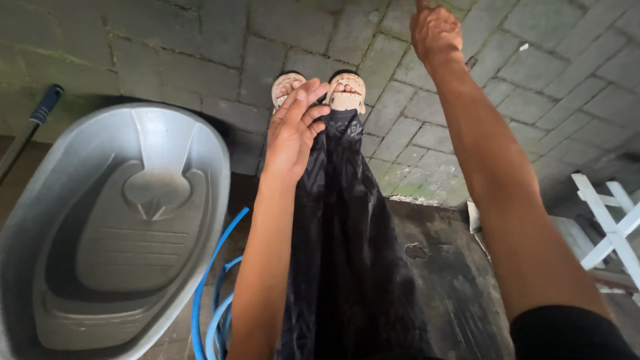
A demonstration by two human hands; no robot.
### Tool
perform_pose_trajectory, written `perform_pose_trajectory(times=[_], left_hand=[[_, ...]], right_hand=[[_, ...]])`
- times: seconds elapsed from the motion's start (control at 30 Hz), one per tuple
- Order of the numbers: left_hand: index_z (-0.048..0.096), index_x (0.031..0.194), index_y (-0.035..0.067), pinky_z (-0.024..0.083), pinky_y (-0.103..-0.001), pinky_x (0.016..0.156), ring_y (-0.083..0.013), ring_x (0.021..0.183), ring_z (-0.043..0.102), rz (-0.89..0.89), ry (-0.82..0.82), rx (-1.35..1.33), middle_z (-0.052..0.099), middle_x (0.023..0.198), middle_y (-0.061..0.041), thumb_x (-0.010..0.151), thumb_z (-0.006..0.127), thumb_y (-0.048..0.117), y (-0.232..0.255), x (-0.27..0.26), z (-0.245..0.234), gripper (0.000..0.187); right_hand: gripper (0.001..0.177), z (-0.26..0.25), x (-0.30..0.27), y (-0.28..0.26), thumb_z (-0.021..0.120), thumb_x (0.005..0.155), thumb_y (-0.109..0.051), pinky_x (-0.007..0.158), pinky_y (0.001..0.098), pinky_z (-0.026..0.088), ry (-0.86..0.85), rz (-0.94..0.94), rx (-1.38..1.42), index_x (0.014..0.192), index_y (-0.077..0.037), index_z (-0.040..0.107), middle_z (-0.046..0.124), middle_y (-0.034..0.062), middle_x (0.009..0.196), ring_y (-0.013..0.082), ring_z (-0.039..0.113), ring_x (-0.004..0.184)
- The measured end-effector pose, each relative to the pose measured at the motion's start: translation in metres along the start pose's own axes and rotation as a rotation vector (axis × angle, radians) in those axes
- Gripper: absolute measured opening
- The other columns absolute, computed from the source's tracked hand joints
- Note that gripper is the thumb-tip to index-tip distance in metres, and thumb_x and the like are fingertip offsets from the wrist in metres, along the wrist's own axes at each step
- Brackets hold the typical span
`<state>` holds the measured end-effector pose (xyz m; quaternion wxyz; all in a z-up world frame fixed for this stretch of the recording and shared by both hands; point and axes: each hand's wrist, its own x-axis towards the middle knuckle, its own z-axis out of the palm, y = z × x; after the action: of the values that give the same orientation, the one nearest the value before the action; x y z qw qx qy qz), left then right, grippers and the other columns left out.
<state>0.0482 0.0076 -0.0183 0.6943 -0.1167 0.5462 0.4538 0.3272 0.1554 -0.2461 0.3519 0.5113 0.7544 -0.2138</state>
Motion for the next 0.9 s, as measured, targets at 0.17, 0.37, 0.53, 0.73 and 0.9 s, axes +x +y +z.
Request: perform_pose_trajectory(times=[0.17, 0.37, 0.53, 0.73, 0.9], left_hand=[[0.06, 0.139, 0.003, 0.051, -0.028, 0.084, -0.0125, 0.098, 0.064, 0.002, 0.002, 0.027, 0.067, 0.138, -0.011, 0.104, 0.061, 0.034, 0.001, 0.002, 0.003, 0.047], [0.06, 0.139, 0.003, 0.051, -0.028, 0.083, -0.0128, 0.099, 0.064, -0.005, -0.02, 0.027, 0.067, 0.137, -0.012, 0.104, 0.062, 0.033, 0.0, 0.005, 0.015, 0.046], [0.06, 0.14, 0.003, 0.051, -0.028, 0.084, -0.0123, 0.1, 0.064, 0.002, -0.039, 0.033, 0.067, 0.138, -0.011, 0.105, 0.061, 0.034, 0.002, 0.008, 0.018, 0.047], [0.06, 0.14, 0.003, 0.051, -0.028, 0.085, -0.012, 0.1, 0.065, -0.023, -0.028, 0.061, 0.067, 0.137, -0.011, 0.104, 0.061, 0.034, -0.003, 0.011, 0.018, 0.047], [0.06, 0.139, 0.003, 0.051, -0.029, 0.085, -0.0128, 0.1, 0.064, -0.025, -0.024, 0.075, 0.067, 0.137, -0.011, 0.104, 0.062, 0.035, 0.004, 0.009, 0.022, 0.047]], right_hand=[[0.056, -0.006, -0.012, 0.01, 0.044, 0.114, -0.032, 0.074, 0.0469, 0.06, -0.004, 0.019, 0.032, 0.162, -0.008, 0.028, 0.073, 0.0267, 0.097, 0.0407, 0.073, 0.087], [0.048, 0.053, -0.017, 0.065, 0.046, 0.112, -0.029, 0.071, 0.0482, 0.061, -0.006, -0.01, 0.018, 0.153, -0.005, 0.038, 0.073, 0.0247, 0.104, 0.0405, 0.073, 0.089], [0.039, 0.04, -0.039, 0.074, 0.046, 0.112, -0.029, 0.074, 0.0479, 0.06, -0.022, 0.066, 0.05, 0.144, -0.006, 0.046, 0.072, 0.0258, 0.107, 0.041, 0.073, 0.091], [0.041, 0.016, -0.026, 0.026, 0.044, 0.114, -0.026, 0.077, 0.0484, 0.059, -0.02, 0.039, 0.149, 0.147, -0.004, 0.044, 0.072, 0.0288, 0.1, 0.0424, 0.072, 0.091], [0.046, 0.057, 0.002, 0.036, 0.046, 0.109, -0.022, 0.076, 0.0457, 0.06, 0.038, 0.001, 0.066, 0.15, -0.001, 0.044, 0.074, 0.024, 0.103, 0.0393, 0.074, 0.091]])
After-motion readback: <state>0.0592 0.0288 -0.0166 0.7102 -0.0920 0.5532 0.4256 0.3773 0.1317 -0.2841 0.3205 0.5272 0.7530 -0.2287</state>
